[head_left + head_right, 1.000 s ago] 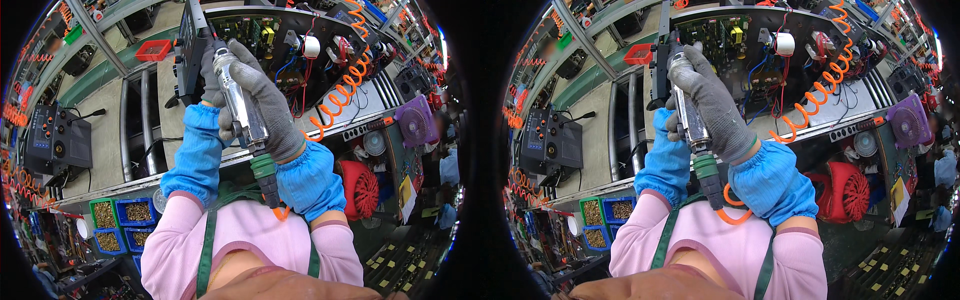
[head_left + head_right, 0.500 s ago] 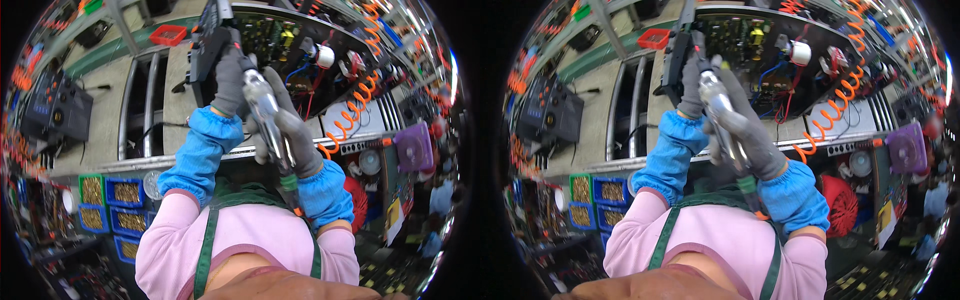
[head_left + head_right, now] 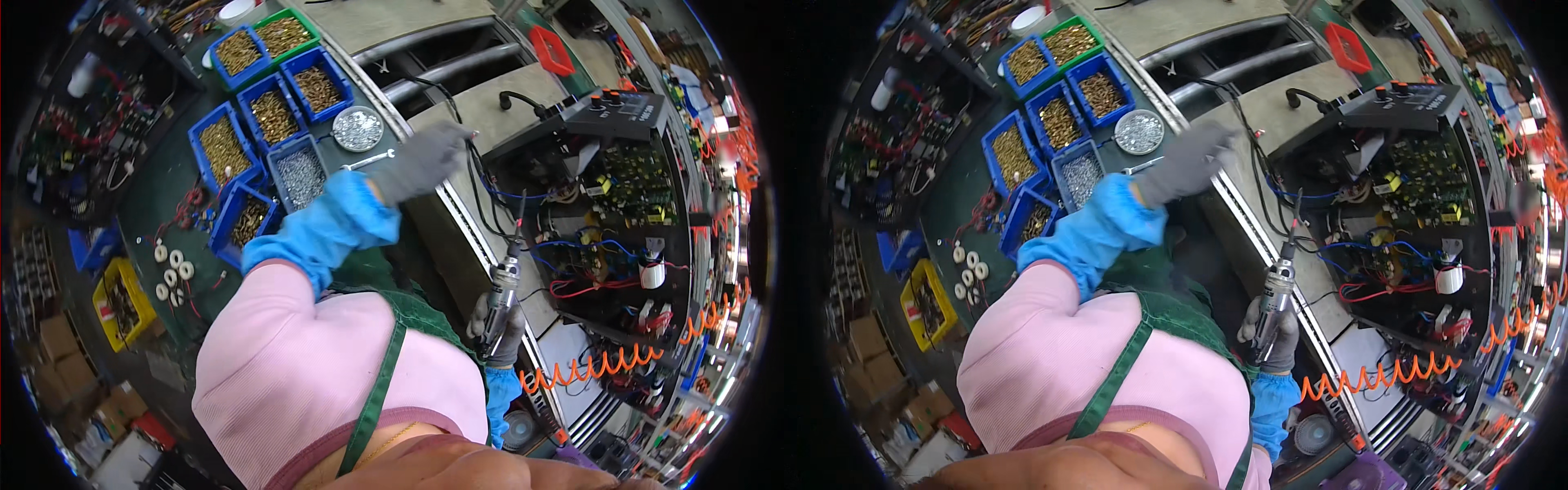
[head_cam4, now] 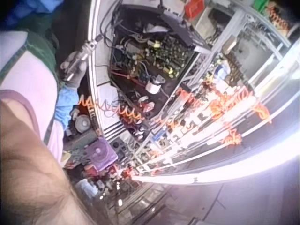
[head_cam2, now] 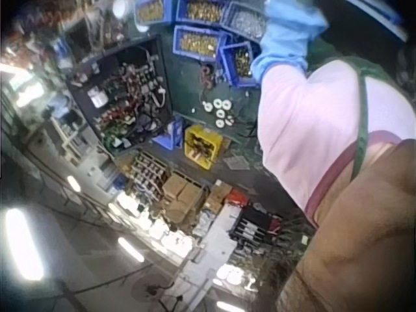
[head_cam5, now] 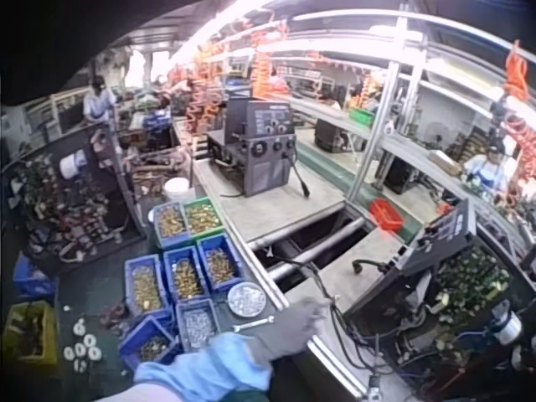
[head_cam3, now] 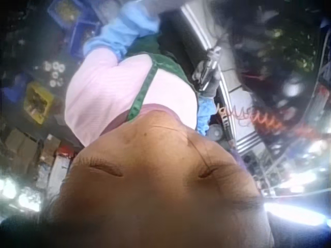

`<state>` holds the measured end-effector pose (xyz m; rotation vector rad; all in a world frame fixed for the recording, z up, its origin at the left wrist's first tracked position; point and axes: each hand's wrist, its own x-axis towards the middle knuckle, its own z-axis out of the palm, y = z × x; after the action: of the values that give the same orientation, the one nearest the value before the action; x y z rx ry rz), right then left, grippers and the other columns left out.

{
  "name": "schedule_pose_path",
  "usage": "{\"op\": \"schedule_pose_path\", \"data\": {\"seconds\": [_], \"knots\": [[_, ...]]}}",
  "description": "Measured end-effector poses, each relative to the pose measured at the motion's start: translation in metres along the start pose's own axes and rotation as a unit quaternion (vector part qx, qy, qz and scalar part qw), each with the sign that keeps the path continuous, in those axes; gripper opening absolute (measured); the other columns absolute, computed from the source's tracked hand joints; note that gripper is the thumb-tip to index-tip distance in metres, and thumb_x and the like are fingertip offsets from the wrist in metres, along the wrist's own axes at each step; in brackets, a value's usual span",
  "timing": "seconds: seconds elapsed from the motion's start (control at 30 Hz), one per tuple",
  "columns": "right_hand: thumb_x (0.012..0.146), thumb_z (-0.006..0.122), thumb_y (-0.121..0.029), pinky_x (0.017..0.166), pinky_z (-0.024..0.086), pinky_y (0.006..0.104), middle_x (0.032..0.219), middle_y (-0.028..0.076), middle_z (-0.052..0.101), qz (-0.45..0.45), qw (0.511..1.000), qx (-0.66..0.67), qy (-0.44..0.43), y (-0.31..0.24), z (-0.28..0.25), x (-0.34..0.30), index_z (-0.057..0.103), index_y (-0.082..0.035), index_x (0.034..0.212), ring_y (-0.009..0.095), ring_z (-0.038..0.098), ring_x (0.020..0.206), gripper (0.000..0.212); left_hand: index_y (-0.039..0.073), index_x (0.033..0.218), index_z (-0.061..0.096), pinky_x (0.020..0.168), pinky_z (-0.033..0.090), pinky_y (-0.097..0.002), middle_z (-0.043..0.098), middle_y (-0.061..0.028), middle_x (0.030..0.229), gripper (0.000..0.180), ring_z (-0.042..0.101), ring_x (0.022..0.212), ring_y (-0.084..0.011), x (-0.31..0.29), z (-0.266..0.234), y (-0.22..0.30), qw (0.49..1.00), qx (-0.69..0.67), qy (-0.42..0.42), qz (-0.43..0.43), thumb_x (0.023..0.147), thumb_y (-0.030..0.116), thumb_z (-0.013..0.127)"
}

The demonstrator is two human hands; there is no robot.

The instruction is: The worker is installing a printed circuit board into an electronics enclosure using an electric screwdriver.

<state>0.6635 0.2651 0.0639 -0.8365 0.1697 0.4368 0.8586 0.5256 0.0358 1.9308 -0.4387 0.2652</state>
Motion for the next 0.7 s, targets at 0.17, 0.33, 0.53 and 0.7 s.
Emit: {"op": "schedule_pose_path", "data": {"seconds": [0.17, 0.33, 0.53, 0.7], "knots": [[0.083, 0.064, -0.051, 0.049, 0.055, 0.0327, 0.078, 0.009, 0.057, 0.060, 0.996, -0.024, 0.058, 0.028, -0.022, -0.014, 0.048, -0.005, 0.112, 0.017, 0.061, 0.056, 0.057, 0.007, 0.108, 0.064, 0.085, 0.049, -0.0391, 0.064, -0.0163, 0.103, 0.027, 0.062, 0.098, -0.0317, -0.074, -0.138, -0.037, 0.925, 0.245, 0.223, -0.185, 0.083, 0.011, 0.056], [0.083, 0.061, -0.045, 0.055, 0.056, 0.0313, 0.084, 0.007, 0.061, 0.101, 0.990, -0.047, 0.089, 0.028, -0.003, -0.021, 0.043, -0.014, 0.130, 0.015, 0.063, 0.061, 0.059, 0.017, 0.116, 0.062, 0.085, 0.049, -0.0469, 0.063, -0.0169, 0.114, 0.033, 0.060, 0.103, -0.0361, -0.172, -0.261, -0.106, 0.720, 0.567, 0.075, -0.393, 0.088, 0.031, 0.050], [0.082, 0.062, -0.045, 0.055, 0.056, 0.0320, 0.083, 0.008, 0.061, 0.077, 0.993, -0.025, 0.086, 0.041, -0.012, -0.024, 0.043, -0.010, 0.127, 0.016, 0.062, 0.059, 0.060, 0.014, 0.106, 0.066, 0.084, 0.049, -0.0450, 0.065, -0.0156, 0.105, 0.024, 0.062, 0.098, -0.0354, -0.159, -0.258, -0.130, 0.741, 0.544, 0.059, -0.390, 0.087, 0.024, 0.056], [0.080, 0.062, -0.047, 0.055, 0.055, 0.0317, 0.082, 0.009, 0.060, 0.046, 0.990, -0.058, 0.117, 0.043, -0.005, -0.037, 0.044, -0.007, 0.124, 0.016, 0.062, 0.060, 0.062, 0.013, 0.106, 0.066, 0.084, 0.049, -0.0443, 0.066, -0.0153, 0.106, 0.024, 0.062, 0.099, -0.0346, -0.156, -0.255, -0.142, 0.713, 0.555, 0.040, -0.426, 0.087, 0.022, 0.055]]}}
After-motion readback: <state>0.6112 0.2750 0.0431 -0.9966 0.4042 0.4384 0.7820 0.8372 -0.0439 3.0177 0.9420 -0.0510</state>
